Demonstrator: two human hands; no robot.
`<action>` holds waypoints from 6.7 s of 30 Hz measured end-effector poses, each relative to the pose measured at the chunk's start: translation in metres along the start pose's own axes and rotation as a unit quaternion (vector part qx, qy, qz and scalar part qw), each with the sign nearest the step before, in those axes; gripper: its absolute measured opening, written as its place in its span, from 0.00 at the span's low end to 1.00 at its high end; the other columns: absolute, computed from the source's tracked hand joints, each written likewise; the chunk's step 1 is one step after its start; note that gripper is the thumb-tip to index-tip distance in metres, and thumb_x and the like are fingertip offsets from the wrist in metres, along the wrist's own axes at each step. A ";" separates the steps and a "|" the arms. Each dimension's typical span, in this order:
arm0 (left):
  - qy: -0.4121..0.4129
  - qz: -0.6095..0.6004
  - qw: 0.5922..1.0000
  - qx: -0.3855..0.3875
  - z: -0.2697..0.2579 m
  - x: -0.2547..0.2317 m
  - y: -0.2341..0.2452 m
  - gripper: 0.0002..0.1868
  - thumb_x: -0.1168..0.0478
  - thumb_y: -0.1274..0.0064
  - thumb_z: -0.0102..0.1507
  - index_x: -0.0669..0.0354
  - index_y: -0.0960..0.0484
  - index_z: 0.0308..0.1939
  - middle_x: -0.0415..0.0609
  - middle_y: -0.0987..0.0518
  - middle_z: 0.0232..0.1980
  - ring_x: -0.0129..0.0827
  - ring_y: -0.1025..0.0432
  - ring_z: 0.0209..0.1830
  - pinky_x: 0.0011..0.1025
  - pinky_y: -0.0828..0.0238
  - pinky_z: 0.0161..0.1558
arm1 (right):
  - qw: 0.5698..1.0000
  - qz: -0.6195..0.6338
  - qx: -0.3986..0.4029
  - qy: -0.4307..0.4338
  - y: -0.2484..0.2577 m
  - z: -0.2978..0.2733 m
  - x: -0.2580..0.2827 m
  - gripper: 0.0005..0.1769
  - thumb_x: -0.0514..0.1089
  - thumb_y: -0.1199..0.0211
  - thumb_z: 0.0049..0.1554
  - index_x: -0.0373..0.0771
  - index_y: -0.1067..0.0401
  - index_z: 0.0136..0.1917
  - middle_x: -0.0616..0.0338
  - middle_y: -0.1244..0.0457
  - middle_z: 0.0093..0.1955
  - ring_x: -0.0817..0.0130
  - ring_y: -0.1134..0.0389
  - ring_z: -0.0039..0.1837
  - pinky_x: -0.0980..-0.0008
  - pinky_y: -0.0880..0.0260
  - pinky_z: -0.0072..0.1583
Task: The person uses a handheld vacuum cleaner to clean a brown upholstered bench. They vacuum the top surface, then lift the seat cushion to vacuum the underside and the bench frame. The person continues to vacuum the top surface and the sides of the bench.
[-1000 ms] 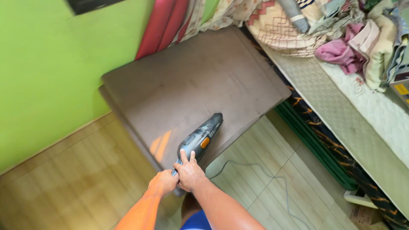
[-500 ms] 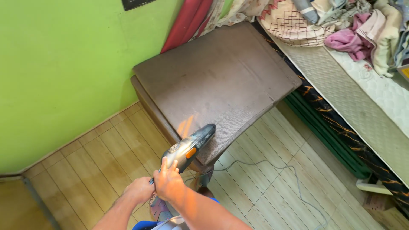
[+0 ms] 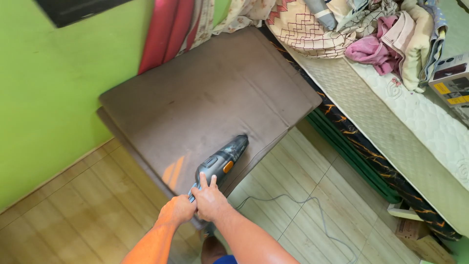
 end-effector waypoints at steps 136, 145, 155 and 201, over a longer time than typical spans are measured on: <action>-0.047 -0.006 0.998 -0.035 0.235 0.064 0.342 0.30 0.35 0.56 0.62 0.53 0.12 0.48 0.60 0.15 0.49 0.54 0.20 0.51 0.46 0.24 0.51 | 0.995 0.007 -0.102 0.019 0.134 0.391 0.080 0.32 0.35 0.32 0.37 0.41 0.23 0.59 0.58 0.35 0.64 0.44 0.60 0.83 0.27 0.67 0.77; -0.052 0.003 0.998 -0.034 0.279 -0.053 0.365 0.31 0.35 0.58 0.65 0.56 0.14 0.50 0.61 0.16 0.52 0.53 0.20 0.53 0.47 0.22 0.52 | 0.984 0.073 -0.141 -0.075 0.173 0.428 -0.046 0.30 0.35 0.33 0.45 0.52 0.25 0.62 0.43 0.60 0.84 0.30 0.63 0.81 0.45 0.53 0.78; -0.069 0.028 0.995 -0.069 0.254 0.012 0.384 0.29 0.37 0.55 0.64 0.55 0.14 0.49 0.61 0.16 0.49 0.55 0.21 0.51 0.48 0.24 0.52 | 0.976 0.119 -0.160 -0.091 0.162 0.426 0.028 0.32 0.36 0.31 0.43 0.53 0.25 0.61 0.42 0.61 0.83 0.23 0.64 0.80 0.46 0.50 0.76; -0.058 -0.031 0.996 -0.063 0.267 0.111 0.369 0.29 0.38 0.55 0.64 0.59 0.15 0.46 0.65 0.17 0.47 0.58 0.22 0.50 0.51 0.25 0.50 | 0.997 0.015 -0.032 -0.066 0.137 0.443 0.111 0.36 0.40 0.27 0.44 0.56 0.28 0.65 0.51 0.66 0.86 0.28 0.64 0.82 0.45 0.45 0.75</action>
Point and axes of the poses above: each hand's wrist, its own z-axis towards the middle knuckle, its own y-axis out of the back of the hand, x = y × z, the point moved 5 cm from there along z, towards the middle knuckle
